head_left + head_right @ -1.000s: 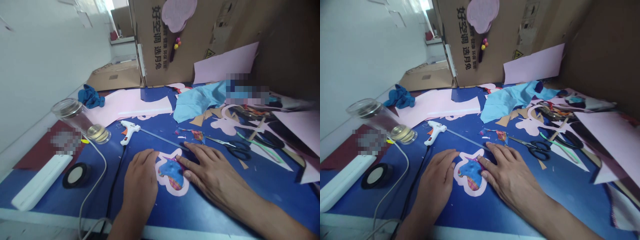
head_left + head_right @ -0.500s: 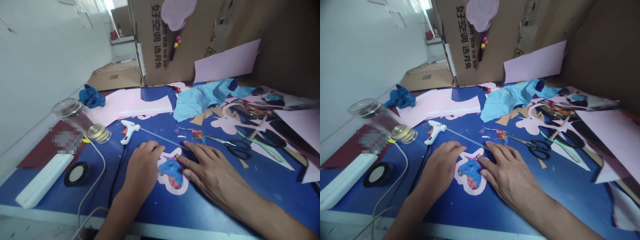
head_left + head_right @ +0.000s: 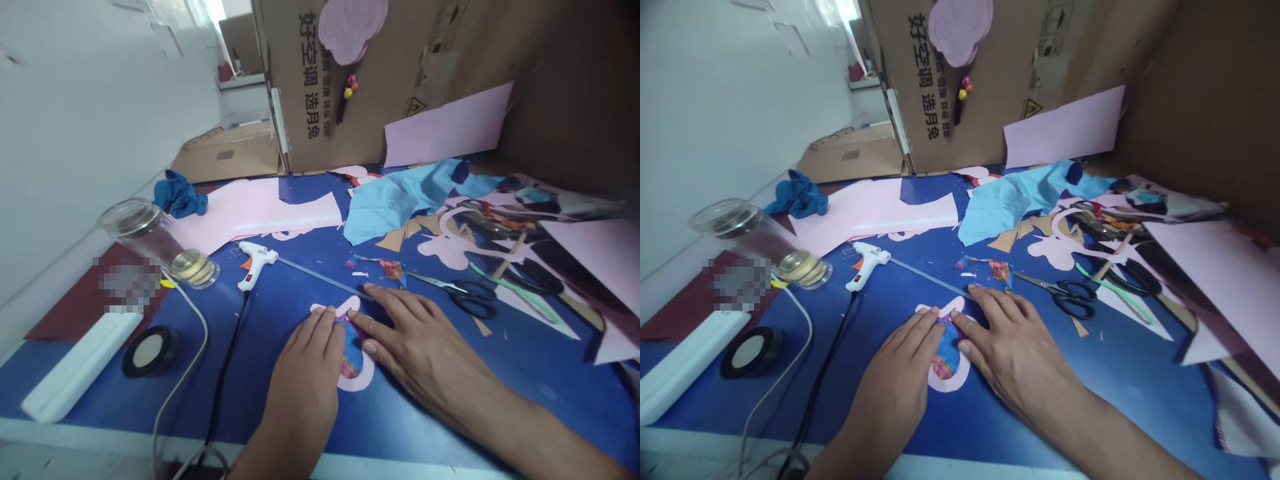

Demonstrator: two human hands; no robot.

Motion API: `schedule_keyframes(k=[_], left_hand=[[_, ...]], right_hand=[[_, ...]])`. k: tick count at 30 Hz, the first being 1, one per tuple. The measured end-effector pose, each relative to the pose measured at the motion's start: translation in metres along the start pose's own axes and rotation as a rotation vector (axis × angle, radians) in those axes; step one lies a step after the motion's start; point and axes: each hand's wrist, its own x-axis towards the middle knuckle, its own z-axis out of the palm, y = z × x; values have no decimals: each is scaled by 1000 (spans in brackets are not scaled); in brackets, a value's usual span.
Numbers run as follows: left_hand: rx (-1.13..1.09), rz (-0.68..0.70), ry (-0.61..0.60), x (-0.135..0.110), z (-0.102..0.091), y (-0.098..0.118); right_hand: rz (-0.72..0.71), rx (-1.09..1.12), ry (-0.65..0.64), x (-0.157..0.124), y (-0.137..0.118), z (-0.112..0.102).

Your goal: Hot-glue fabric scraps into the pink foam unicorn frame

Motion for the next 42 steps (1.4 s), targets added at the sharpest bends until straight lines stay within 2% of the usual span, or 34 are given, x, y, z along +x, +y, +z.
schedule_keyframes(k=[12,20,30,38,42], left_hand=[[41,-1,-61,3,-3,2],[-2,5,-77,3,-6,0],[17,14,-56,3,-4,1],[13,30,-28,2,-4,1],[-1,28,-24,1,-4,0]], right_hand=[[49,45,0,2,6,-3],[20,54,-15,2,7,-7],[56,17,13,-14,24,-28],[33,-4,-73,-30,18,-18],[47,-1,-64,-31,17,-20]])
